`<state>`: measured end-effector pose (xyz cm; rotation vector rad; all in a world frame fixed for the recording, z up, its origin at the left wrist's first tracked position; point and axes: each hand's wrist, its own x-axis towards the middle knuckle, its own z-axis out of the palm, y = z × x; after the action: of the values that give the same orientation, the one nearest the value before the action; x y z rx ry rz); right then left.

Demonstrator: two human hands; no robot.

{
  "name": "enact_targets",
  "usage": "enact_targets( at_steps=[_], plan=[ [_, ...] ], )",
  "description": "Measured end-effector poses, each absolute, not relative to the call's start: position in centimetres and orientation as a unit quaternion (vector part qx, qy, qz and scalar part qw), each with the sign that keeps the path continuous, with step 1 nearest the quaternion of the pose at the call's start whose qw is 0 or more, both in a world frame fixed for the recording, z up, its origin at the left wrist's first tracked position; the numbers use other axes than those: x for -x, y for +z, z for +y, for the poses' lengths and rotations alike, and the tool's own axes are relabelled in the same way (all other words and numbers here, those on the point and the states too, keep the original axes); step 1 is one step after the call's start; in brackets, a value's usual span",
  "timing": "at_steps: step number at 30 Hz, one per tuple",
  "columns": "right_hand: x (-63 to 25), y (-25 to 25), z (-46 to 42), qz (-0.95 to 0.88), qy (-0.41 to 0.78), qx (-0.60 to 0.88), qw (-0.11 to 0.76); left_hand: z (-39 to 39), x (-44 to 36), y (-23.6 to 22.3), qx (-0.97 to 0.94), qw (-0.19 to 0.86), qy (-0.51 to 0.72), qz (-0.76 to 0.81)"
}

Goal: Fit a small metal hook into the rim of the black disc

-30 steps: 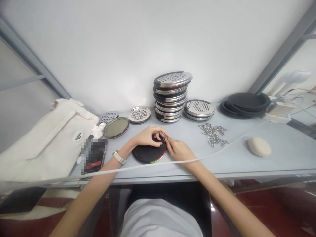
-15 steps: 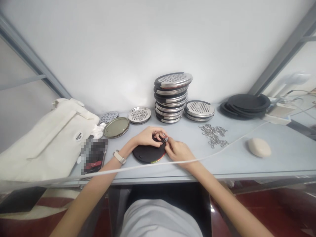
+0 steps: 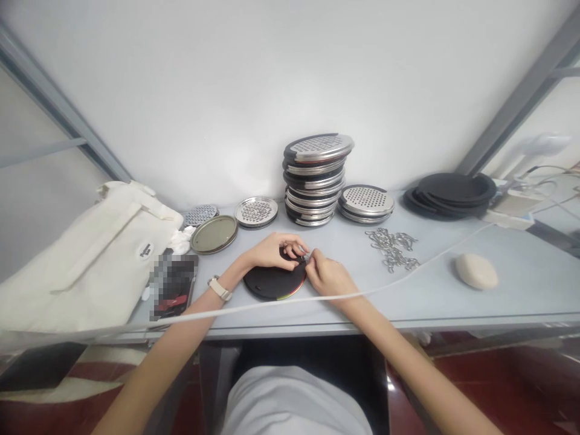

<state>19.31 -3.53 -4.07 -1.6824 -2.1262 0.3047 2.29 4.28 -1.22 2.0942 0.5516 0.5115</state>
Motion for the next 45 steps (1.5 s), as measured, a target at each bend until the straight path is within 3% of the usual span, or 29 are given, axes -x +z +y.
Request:
enact_targets(
  at_steps=[45],
  plan=[
    [-19.78, -3.58, -3.64, -0.796, 0.145, 0.549, 0.209, 4.13, -2.33, -1.14, -0.847, 0.435, 0.207, 0.224]
  ],
)
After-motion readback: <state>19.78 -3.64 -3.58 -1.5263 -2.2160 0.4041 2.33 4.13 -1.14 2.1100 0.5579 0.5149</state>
